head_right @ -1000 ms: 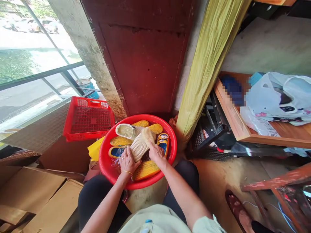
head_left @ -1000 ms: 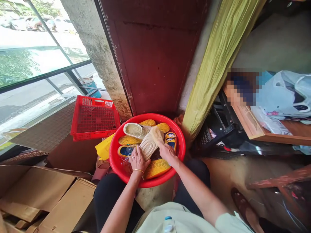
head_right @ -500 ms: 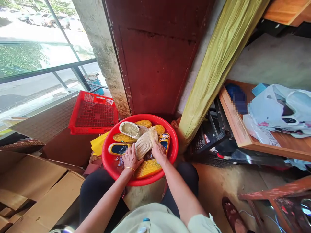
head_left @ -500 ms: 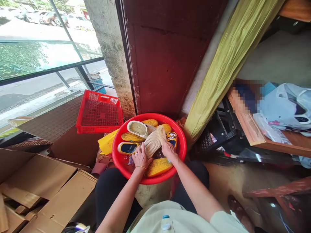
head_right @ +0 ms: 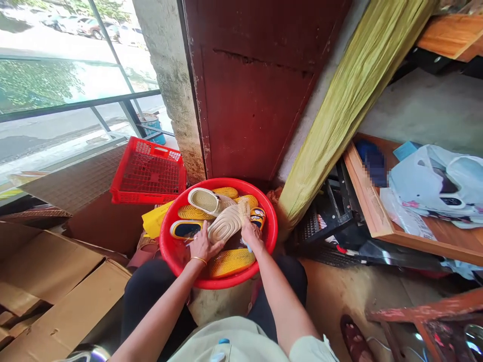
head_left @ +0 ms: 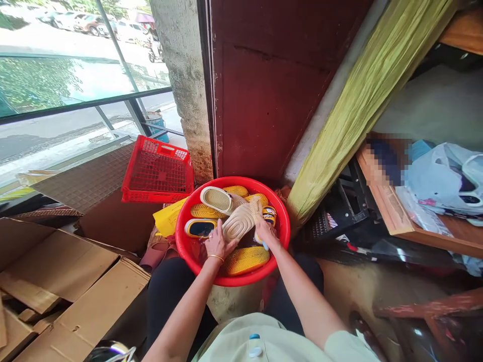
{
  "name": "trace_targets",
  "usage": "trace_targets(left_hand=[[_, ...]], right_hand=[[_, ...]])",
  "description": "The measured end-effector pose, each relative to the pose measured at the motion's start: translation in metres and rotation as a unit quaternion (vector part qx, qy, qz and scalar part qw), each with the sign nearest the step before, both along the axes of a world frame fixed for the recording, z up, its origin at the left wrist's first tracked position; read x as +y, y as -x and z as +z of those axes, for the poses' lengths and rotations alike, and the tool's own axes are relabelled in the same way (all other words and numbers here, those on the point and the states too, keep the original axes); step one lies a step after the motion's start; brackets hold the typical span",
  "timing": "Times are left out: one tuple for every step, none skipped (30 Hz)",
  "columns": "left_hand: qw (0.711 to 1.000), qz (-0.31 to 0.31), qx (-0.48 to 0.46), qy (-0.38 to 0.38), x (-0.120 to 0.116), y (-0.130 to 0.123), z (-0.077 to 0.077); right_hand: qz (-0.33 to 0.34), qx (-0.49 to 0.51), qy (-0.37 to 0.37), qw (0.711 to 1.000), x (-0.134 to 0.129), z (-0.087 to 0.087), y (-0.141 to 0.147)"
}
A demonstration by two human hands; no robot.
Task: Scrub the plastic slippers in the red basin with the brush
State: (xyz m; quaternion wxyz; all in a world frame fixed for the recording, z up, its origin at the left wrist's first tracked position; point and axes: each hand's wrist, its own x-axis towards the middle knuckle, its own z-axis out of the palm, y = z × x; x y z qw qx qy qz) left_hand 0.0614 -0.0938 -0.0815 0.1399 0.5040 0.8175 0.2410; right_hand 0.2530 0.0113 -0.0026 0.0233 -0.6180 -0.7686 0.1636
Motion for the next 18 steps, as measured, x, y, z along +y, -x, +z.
trace_targets(left_hand=[[0.999,0.017,-0.045,-0.005,0.001,0.006,0.000],[0.995,0.037,-0.092,-0.017,0.001,0.013,-0.001],[0.989,0.043,-0.135,-0.033,0.002,0.018,-0.001],[0.983,0.048,-0.172,-0.049,0.002,0.023,-0.003],[0.976,0.052,-0.202,-0.062,0.003,0.026,-0.004],[0.968,0.057,-0.233,-0.070,0.003,0.029,-0.006],[0.959,0.068,-0.265,-0.073,0.004,0.030,-0.007],[0.949,0.080,-0.296,-0.073,0.005,0.031,-0.008],[0.938,0.091,-0.325,-0.072,0.006,0.031,-0.010],[0.928,0.099,-0.351,-0.073,0.007,0.031,-0.011],[0.919,0.105,-0.374,-0.075,0.009,0.032,-0.012],[0.911,0.108,-0.390,-0.077,0.010,0.032,-0.013],[0.907,0.109,-0.400,-0.080,0.010,0.032,-0.014],[0.901,0.110,-0.412,-0.082,0.011,0.033,-0.015],[0.895,0.112,-0.424,-0.083,0.010,0.033,-0.016],[0.889,0.113,-0.436,-0.083,0.010,0.033,-0.016],[0.882,0.114,-0.450,-0.083,0.009,0.032,-0.016],[0.874,0.115,-0.464,-0.085,0.008,0.031,-0.016]], right_hand=[[-0.003,0.001,0.004,1.000,-0.002,-0.003,-0.002],[-0.007,0.001,0.007,1.000,-0.004,-0.007,-0.004],[-0.010,0.001,0.009,1.000,-0.007,-0.010,-0.006],[-0.012,-0.001,0.011,1.000,-0.010,-0.012,-0.007],[-0.013,-0.002,0.013,1.000,-0.013,-0.014,-0.006],[-0.013,-0.003,0.013,1.000,-0.018,-0.016,-0.004],[-0.008,-0.005,0.009,1.000,-0.026,-0.017,-0.001],[0.003,-0.009,0.004,1.000,-0.035,-0.019,0.004],[0.019,-0.014,-0.006,1.000,-0.047,-0.022,0.010],[0.050,-0.022,-0.017,0.998,-0.060,-0.024,0.016],[0.079,-0.032,-0.024,0.996,-0.073,-0.027,0.021],[0.109,-0.043,-0.027,0.993,-0.086,-0.029,0.027],[0.148,-0.053,-0.025,0.987,-0.095,-0.030,0.031],[0.175,-0.062,-0.023,0.982,-0.101,-0.030,0.034],[0.191,-0.071,-0.023,0.979,-0.102,-0.029,0.035],[0.192,-0.079,-0.024,0.978,-0.098,-0.026,0.036],[0.175,-0.087,-0.029,0.980,-0.089,-0.021,0.034],[0.144,-0.093,-0.038,0.984,-0.077,-0.016,0.032]])
